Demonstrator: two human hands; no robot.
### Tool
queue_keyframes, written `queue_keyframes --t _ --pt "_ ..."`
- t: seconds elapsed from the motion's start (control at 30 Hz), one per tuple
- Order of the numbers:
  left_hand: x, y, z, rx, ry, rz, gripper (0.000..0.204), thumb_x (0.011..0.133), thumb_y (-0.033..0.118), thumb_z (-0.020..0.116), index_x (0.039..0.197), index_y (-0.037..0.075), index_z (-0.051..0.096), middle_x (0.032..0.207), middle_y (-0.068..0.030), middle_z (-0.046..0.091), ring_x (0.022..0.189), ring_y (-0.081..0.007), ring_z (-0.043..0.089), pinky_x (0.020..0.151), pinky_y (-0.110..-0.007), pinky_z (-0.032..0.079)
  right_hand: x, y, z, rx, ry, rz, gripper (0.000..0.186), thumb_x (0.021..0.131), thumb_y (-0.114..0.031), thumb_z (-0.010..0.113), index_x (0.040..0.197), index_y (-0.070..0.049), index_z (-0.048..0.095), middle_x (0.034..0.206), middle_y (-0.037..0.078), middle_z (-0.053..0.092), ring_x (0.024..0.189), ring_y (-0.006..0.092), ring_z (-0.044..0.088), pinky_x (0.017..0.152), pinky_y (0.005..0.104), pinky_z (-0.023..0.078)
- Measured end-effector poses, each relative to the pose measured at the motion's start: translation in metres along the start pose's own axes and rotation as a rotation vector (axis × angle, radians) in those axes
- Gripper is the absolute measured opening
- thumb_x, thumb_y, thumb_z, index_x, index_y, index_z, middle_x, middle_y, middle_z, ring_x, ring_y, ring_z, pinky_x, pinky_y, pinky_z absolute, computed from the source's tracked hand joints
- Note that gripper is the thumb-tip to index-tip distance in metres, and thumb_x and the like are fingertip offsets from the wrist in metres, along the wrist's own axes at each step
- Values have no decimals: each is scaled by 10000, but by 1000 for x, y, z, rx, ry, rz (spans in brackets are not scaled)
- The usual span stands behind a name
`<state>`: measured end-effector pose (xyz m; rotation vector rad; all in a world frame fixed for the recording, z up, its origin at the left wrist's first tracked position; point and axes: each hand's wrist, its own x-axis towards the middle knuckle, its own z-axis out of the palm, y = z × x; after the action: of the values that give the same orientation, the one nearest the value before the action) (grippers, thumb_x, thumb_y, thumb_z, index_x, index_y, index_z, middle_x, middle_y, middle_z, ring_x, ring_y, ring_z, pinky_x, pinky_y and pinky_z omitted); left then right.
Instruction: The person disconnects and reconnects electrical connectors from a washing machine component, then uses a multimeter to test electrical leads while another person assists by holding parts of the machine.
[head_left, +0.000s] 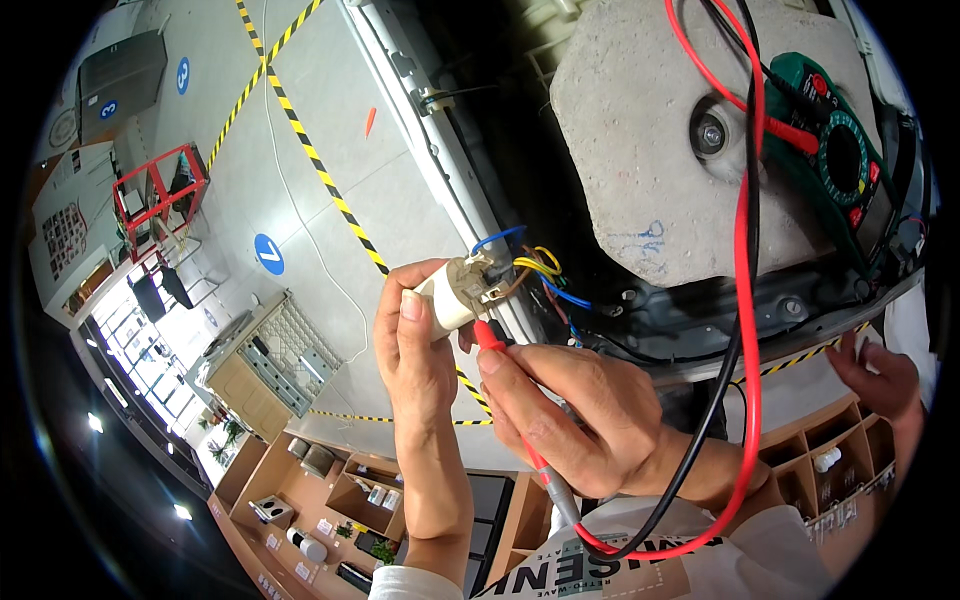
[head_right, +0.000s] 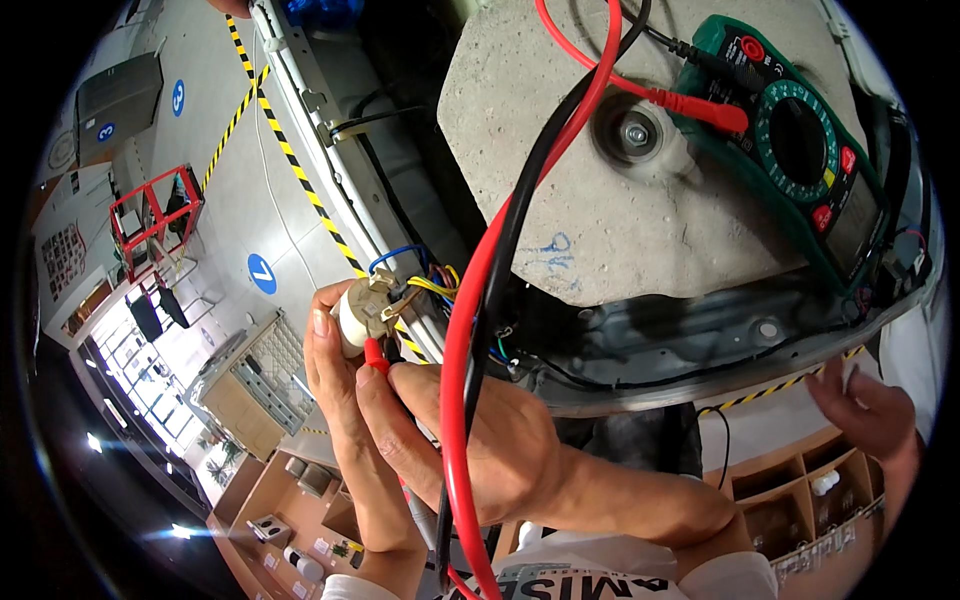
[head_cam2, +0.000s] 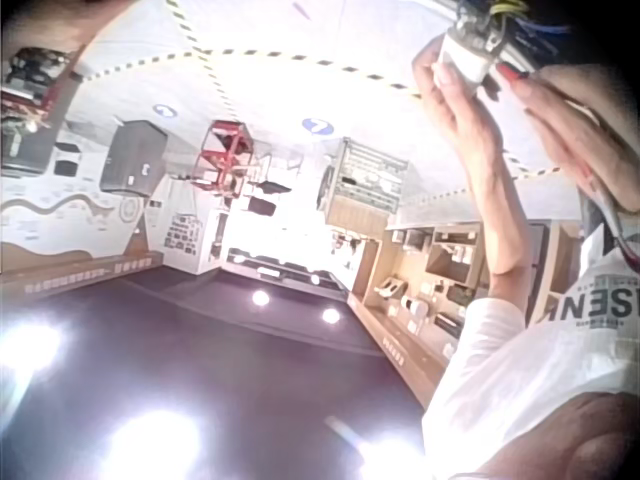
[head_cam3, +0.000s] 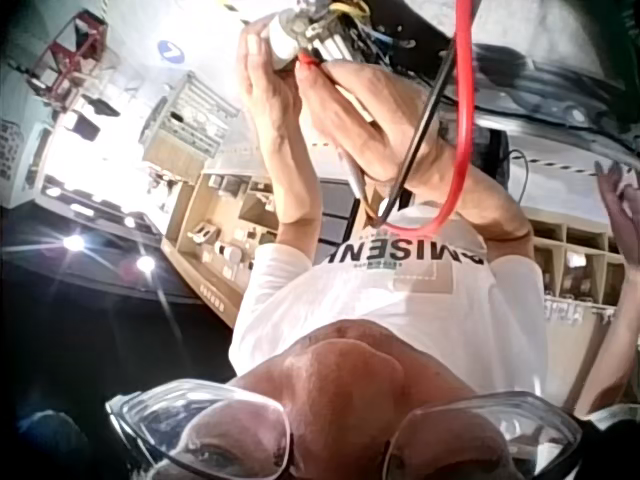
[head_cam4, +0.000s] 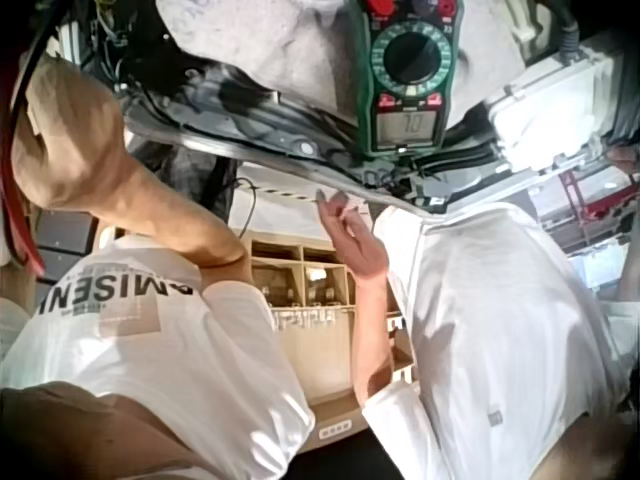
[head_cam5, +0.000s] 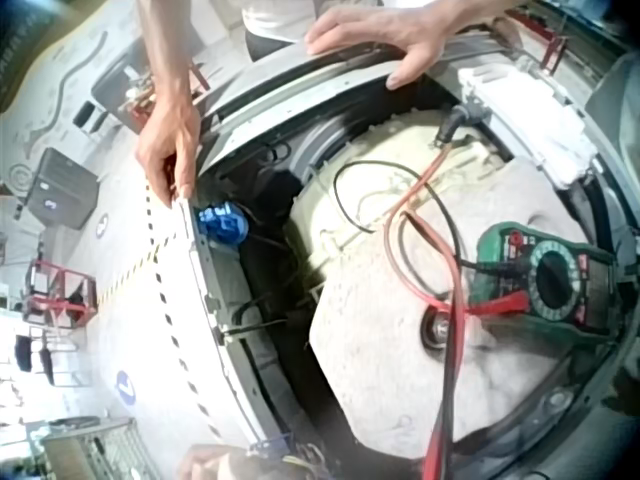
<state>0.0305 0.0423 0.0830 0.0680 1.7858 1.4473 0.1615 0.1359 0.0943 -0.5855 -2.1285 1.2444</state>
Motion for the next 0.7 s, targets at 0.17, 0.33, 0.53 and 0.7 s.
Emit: queue_keyframes --t 0.17,0.33,0.53,0.7 --pt "1 2 -2 31 -17 -18 429 955 375 525 1114 -23 538 936 -98 635 716 -115 571 568 -246 449 5 1 3 -2 43 -22 423 641 42 710 1060 37 658 914 108 614 705 170 638 548 242 543" --pt "0 2 -2 68 -5 1 423 949 370 532 1112 -21 542 915 -94 640 699 -113 571 574 -245 452 8 -2 7 -24 66 4 456 607 42 713 1059 42 658 902 106 607 670 159 625 515 233 529" --pt "1 2 0 68 -19 25 410 946 357 537 1104 -21 548 897 -92 643 679 -112 568 576 -240 454 8 -2 8 -26 76 5 465 598 47 714 1059 51 653 900 111 605 651 159 619 507 231 523" --pt "1 2 -1 72 -27 25 408 947 357 535 1100 -21 549 902 -93 640 685 -110 562 577 -239 452 9 -2 7 -3 78 25 461 607 53 715 1063 51 650 898 113 605 640 162 621 506 236 522"
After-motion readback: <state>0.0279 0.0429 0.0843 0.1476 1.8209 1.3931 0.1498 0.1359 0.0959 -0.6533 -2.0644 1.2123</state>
